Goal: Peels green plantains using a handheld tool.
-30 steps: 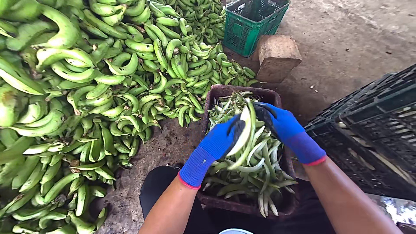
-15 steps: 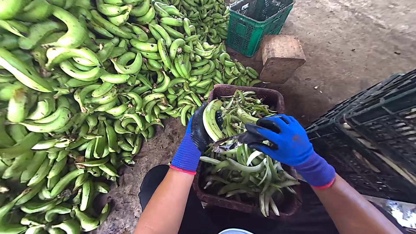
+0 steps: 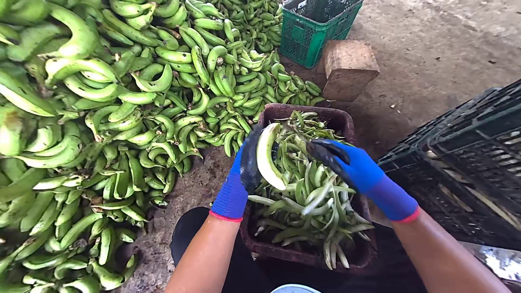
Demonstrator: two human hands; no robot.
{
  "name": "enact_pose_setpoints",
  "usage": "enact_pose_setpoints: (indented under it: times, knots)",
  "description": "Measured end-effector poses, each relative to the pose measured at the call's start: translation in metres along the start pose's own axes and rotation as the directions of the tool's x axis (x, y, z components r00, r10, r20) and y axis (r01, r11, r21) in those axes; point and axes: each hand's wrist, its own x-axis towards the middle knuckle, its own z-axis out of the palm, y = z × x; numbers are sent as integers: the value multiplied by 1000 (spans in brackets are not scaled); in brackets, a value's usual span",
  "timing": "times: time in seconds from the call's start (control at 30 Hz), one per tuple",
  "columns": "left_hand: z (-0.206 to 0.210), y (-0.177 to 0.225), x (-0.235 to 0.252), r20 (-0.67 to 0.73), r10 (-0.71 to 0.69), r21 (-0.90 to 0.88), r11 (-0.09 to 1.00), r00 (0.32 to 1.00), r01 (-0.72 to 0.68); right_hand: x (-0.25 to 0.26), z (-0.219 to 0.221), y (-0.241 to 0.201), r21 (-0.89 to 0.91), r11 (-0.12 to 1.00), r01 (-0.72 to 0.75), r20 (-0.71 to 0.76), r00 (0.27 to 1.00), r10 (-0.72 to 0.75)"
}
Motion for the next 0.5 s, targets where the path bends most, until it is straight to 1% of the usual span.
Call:
enact_pose_setpoints:
  times: [0.03,0.07,0.1,0.13,0.17,0.2,0.27,0.33,0.4,0.43,0.47,0.5]
  knots:
    - [-4,5,-3,-22,-1,-31,1000,1000,0,-5,2,3,-34,986,160,-4,987,-160]
    - [-7,7,-4,-17,0,-57,998,1000,-1,-8,5,6,-87,945,316,-8,948,-317]
    - [-7,8,-5,-1,-9,-75,997,1000,9,-9,8,6,-157,888,433,-7,898,-439]
    - [-6,8,-7,4,-17,-67,998,1000,17,-10,10,4,-220,840,496,0,861,-509]
    - [-2,8,-9,2,-15,-31,999,1000,15,-10,13,1,-258,819,513,6,848,-530]
    - [2,7,-14,12,-5,30,1000,1000,5,-9,15,-3,-281,819,501,5,854,-521]
    - [9,4,-17,57,32,149,988,998,-40,-7,16,-8,-293,868,402,-42,901,-432]
    - [11,0,-17,120,82,297,948,989,-115,0,11,-11,-254,940,227,-131,955,-266]
    - [13,0,-14,133,71,354,928,989,-115,7,-1,-3,-210,976,57,-203,974,-101]
    - [11,3,-12,147,63,363,925,987,-113,9,-6,4,-190,982,13,-222,973,-56]
    - [9,6,-10,135,63,356,928,989,-108,9,-11,11,-171,985,12,-222,974,-51]
    - [6,7,-7,114,74,324,940,991,-108,5,-15,15,-145,988,49,-190,979,-77]
